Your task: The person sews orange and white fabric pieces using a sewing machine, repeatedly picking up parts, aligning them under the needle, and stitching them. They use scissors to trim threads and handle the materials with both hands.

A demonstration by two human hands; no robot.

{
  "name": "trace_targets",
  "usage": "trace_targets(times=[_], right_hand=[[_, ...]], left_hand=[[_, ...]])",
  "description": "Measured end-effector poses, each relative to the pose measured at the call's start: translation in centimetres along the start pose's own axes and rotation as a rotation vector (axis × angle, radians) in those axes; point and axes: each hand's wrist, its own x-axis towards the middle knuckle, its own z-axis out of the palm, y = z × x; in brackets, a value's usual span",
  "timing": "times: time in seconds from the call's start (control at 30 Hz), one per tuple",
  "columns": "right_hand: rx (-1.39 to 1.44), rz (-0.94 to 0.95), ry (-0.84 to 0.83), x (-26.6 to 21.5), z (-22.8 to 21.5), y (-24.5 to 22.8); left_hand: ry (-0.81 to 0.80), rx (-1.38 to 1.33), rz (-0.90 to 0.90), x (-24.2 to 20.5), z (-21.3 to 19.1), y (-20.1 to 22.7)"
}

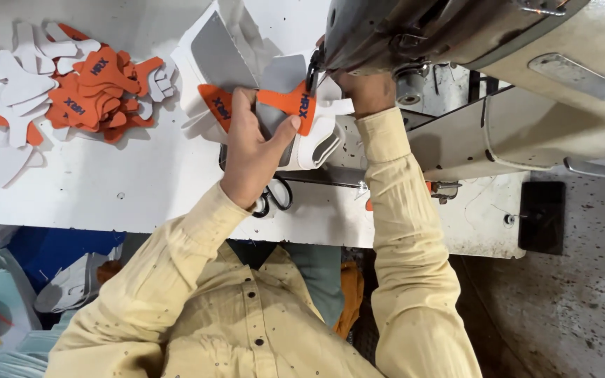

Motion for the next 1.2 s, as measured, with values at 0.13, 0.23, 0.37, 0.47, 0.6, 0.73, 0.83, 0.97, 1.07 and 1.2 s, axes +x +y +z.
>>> trace_targets(times=[0.13,0.23,0.37,0.47,0.6,0.73,0.83,0.97,1.07,1.2], right_hand=[[0.109,-0.078,0.136,0.2,-0.3,-0.6],[0.056,0.038,0.013,0.0,-0.4,-1.0],[1.039,0.385,0.235,-4.5,2.1,1.6],[1.269,0.592,0.567,-8.2,-0.4,-4.3],[0.828,0.712,0.691,-14.8,-0.8,-16.7],[0.708,0.624,0.221,-16.8,2.6,-22.5],[0.367,0.424,0.105,-14.8,2.5,-24.7],[0.177,0.376,0.016,-15.0,2.8,-23.4],[0.348,0.461,-0.121,-16.0,2.4,-21.2],[0.970,0.740,-0.260,-19.1,3.7,-21.2]], left_hand=[[0.016,-0.024,-0.014,0.6,0.6,0.1],[0.033,-0.125,-0.021,0.8,1.0,0.1],[0.038,-0.096,0.004,1.0,1.0,-0.2],[0.035,-0.101,0.002,1.3,0.8,-0.3],[0.029,-0.097,0.039,0.9,0.7,-1.3],[0.032,-0.086,0.041,0.9,0.7,-1.2],[0.055,-0.014,0.040,0.5,0.2,-1.6],[0.085,0.034,-0.010,-1.7,-1.5,0.0],[0.249,0.164,0.086,-3.5,-3.5,-0.4],[0.521,0.124,0.116,-3.3,-7.4,-2.3]])
